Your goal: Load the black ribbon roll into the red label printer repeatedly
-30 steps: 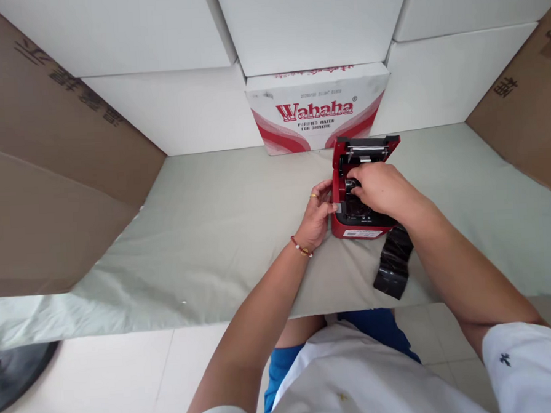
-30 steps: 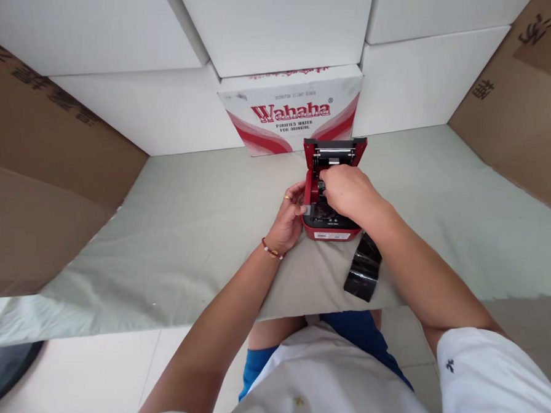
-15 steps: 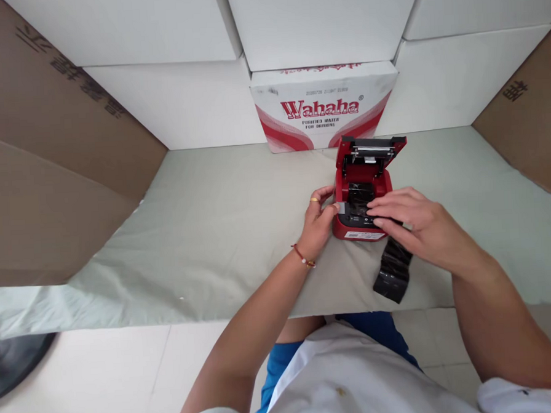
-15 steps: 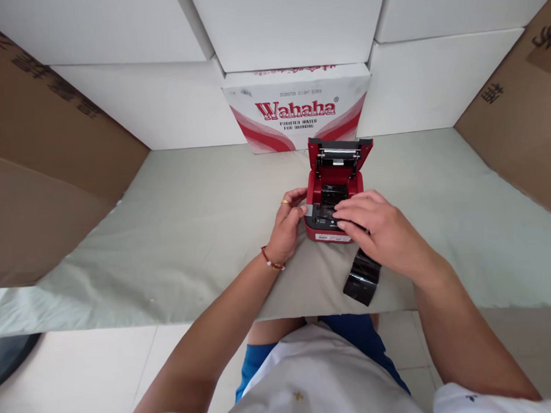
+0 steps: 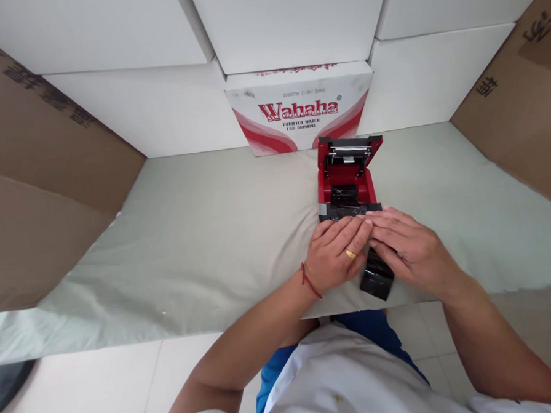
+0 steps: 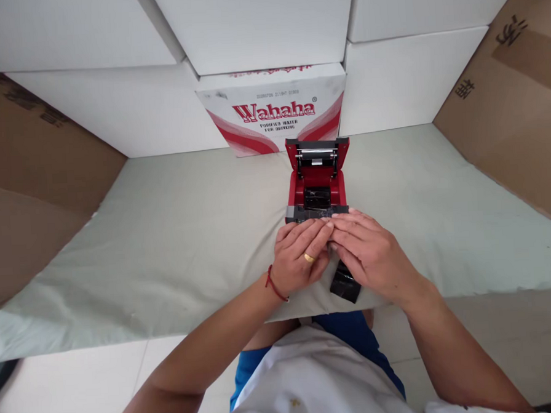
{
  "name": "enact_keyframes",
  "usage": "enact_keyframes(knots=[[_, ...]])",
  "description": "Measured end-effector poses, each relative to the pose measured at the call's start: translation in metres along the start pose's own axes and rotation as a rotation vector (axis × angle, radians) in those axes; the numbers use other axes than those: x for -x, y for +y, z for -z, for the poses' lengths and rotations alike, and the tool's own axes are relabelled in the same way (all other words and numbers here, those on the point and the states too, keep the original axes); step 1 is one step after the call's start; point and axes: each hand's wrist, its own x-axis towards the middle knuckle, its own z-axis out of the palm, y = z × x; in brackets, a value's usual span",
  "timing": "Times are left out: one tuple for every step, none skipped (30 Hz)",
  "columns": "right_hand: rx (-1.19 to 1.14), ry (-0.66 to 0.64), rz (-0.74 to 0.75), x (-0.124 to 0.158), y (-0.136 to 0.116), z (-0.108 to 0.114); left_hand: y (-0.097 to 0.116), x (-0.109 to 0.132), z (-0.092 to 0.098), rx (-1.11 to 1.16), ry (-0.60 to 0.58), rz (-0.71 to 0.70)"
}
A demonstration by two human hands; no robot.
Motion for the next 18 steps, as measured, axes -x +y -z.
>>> enact_keyframes(knots=[[-0.044,0.006,-0.022,-0.003,0.004,0.004,0.001,0.001,0.0,-0.006,-0.021,0.009],[-0.072,0.032,-0.056,-0.009,0.009,0.007,0.001,0.002,-0.001,-0.017,-0.043,0.017],[-0.078,0.081,-0.102,-0.016,0.016,0.011,0.003,0.003,-0.001,-0.036,-0.067,0.025],[-0.062,0.151,-0.157,-0.025,0.025,0.013,0.004,0.004,-0.002,-0.06,-0.091,0.034],[-0.029,0.229,-0.213,-0.036,0.035,0.015,0.006,0.004,-0.002,-0.086,-0.111,0.042],[0.013,0.299,-0.257,-0.049,0.047,0.015,0.008,0.005,-0.003,-0.11,-0.124,0.046],[0.053,0.35,-0.28,-0.063,0.058,0.014,0.01,0.005,-0.004,-0.13,-0.13,0.048],[0.085,0.364,-0.282,-0.077,0.069,0.012,0.012,0.005,-0.005,-0.144,-0.129,0.049],[0.111,0.344,-0.272,-0.091,0.077,0.01,0.013,0.005,-0.006,-0.153,-0.124,0.048],[0.13,0.303,-0.258,-0.104,0.083,0.007,0.014,0.005,-0.007,-0.159,-0.121,0.047],[0.141,0.242,-0.242,-0.114,0.085,0.005,0.014,0.005,-0.007,-0.163,-0.123,0.049],[0.144,0.177,-0.232,-0.122,0.083,0.003,0.014,0.005,-0.008,-0.166,-0.128,0.052],[0.147,0.12,-0.231,-0.126,0.078,0.002,0.014,0.005,-0.008,-0.169,-0.136,0.057],[0.156,0.075,-0.237,-0.127,0.07,0.002,0.014,0.006,-0.008,-0.171,-0.146,0.061],[0.173,0.041,-0.247,-0.125,0.061,0.003,0.014,0.006,-0.007,-0.172,-0.155,0.061],[0.203,0.011,-0.257,-0.12,0.05,0.006,0.014,0.006,-0.007,-0.173,-0.159,0.058],[0.241,-0.026,-0.263,-0.113,0.041,0.009,0.014,0.006,-0.006,-0.176,-0.159,0.052],[0.28,-0.078,-0.263,-0.106,0.032,0.012,0.013,0.005,-0.005,-0.179,-0.155,0.044]])
